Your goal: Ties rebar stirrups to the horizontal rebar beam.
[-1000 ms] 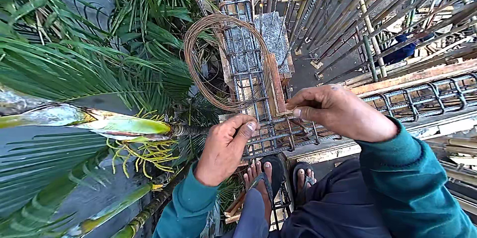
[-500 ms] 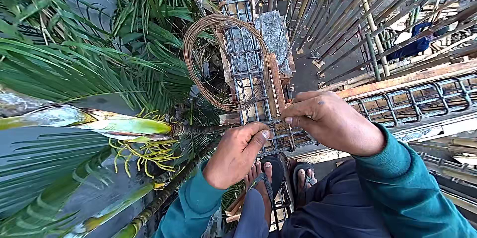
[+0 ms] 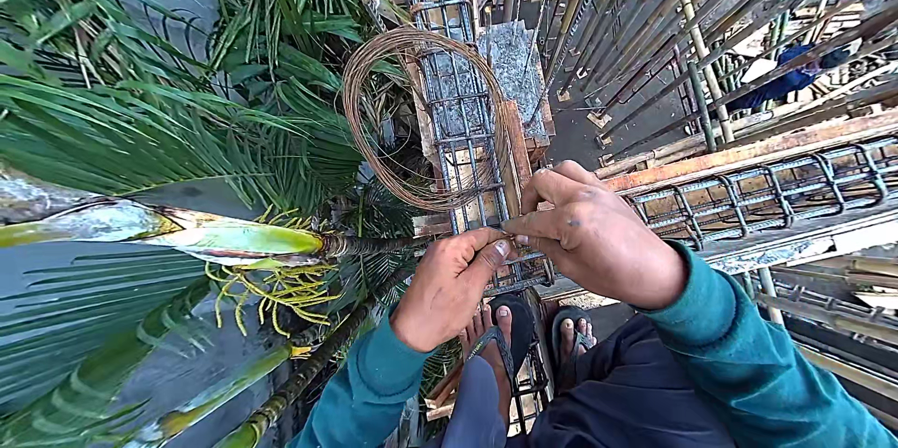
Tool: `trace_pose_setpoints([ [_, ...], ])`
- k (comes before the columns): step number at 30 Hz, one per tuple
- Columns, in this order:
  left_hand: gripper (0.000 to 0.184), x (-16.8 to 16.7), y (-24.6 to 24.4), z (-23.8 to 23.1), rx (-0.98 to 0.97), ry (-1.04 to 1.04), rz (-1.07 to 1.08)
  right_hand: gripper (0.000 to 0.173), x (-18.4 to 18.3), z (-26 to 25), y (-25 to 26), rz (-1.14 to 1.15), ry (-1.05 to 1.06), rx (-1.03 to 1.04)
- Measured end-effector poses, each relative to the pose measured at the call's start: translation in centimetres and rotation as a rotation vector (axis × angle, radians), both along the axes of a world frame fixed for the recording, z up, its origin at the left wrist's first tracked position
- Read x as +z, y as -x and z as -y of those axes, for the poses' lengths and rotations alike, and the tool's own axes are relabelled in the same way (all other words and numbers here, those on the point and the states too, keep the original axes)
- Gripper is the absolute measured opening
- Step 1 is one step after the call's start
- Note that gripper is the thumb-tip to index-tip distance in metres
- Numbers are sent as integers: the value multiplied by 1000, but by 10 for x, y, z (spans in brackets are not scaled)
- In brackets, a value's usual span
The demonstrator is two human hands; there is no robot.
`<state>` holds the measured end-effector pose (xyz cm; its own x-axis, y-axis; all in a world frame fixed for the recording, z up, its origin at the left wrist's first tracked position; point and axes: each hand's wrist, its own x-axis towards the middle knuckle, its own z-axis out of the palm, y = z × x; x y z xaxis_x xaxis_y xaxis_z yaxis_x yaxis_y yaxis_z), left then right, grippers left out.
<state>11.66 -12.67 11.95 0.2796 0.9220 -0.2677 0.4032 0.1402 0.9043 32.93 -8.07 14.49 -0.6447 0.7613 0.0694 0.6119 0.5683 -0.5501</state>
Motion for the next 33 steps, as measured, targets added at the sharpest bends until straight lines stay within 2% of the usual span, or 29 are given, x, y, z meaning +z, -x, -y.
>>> trace_pose_setpoints([
  [5,24,1,2,-2,108,86,130,33,-3,7,10,118,-180,15],
  [11,27,2,-1,3,151,56,143,15,-9,15,28,96,-259,-73],
  [17,28,-3,4,0,148,-26,98,15,-2,2,14,167,-225,-57],
  [20,26,0,-2,1,136,-121,-38,17,-1,10,22,193,-171,-98],
  [23,28,-1,-8,-4,121,-188,-171,20,0,16,32,133,-26,-91],
  [25,30,-4,-5,-8,121,-146,-132,16,6,9,23,77,78,-107],
  [28,32,-21,10,-7,150,-75,-25,31,12,-9,-3,118,67,-233],
  [33,37,-55,14,-3,172,-154,-108,23,15,-18,-24,145,18,-431],
])
